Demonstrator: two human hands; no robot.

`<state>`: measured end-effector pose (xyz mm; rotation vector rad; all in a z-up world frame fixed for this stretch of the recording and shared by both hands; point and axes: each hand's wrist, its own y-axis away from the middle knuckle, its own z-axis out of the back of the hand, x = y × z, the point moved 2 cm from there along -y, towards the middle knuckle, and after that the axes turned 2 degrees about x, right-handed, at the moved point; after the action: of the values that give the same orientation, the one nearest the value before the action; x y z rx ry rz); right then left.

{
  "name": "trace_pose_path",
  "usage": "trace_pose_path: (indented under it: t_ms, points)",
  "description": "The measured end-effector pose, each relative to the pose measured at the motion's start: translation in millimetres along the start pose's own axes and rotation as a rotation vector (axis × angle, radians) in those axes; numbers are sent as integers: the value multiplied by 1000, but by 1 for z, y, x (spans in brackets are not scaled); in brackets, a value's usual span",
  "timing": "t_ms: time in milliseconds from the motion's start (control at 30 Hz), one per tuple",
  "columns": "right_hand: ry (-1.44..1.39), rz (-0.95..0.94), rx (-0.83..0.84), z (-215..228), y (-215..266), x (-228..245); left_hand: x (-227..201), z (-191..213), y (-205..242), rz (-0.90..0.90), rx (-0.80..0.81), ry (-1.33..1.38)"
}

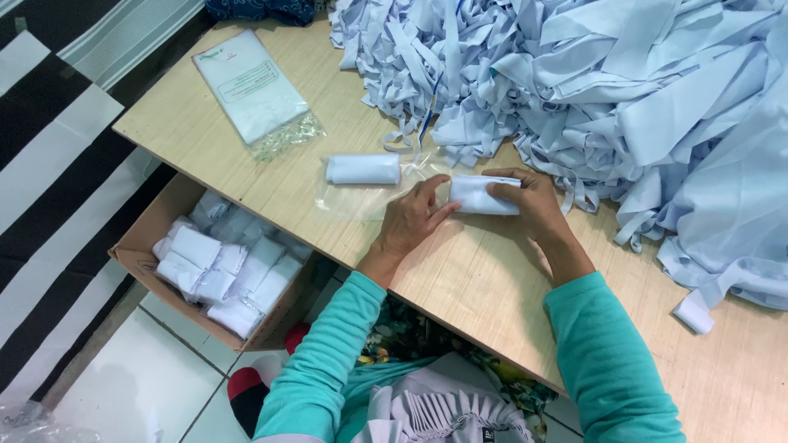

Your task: The person folds white face masks on a wooden table, places them into clear plastic bags, and puts the packaged masks into a cardboard box. The person repeats this process with multiple masks.

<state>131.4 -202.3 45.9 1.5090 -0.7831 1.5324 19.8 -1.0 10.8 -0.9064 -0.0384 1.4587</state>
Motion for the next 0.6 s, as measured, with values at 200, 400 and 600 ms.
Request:
trace_pose_path:
  t_ms: [200, 400, 600]
  points:
    - [-54, -32, 159, -14, 5, 7, -2, 0, -4, -97, -9, -30]
    - [-189, -149, 236, -28, 5, 2, -17, -7, -2, -246, -79, -142]
    - [-347, -134, 276, -36, 4, -7, -29, 12, -2, -205, -94, -36]
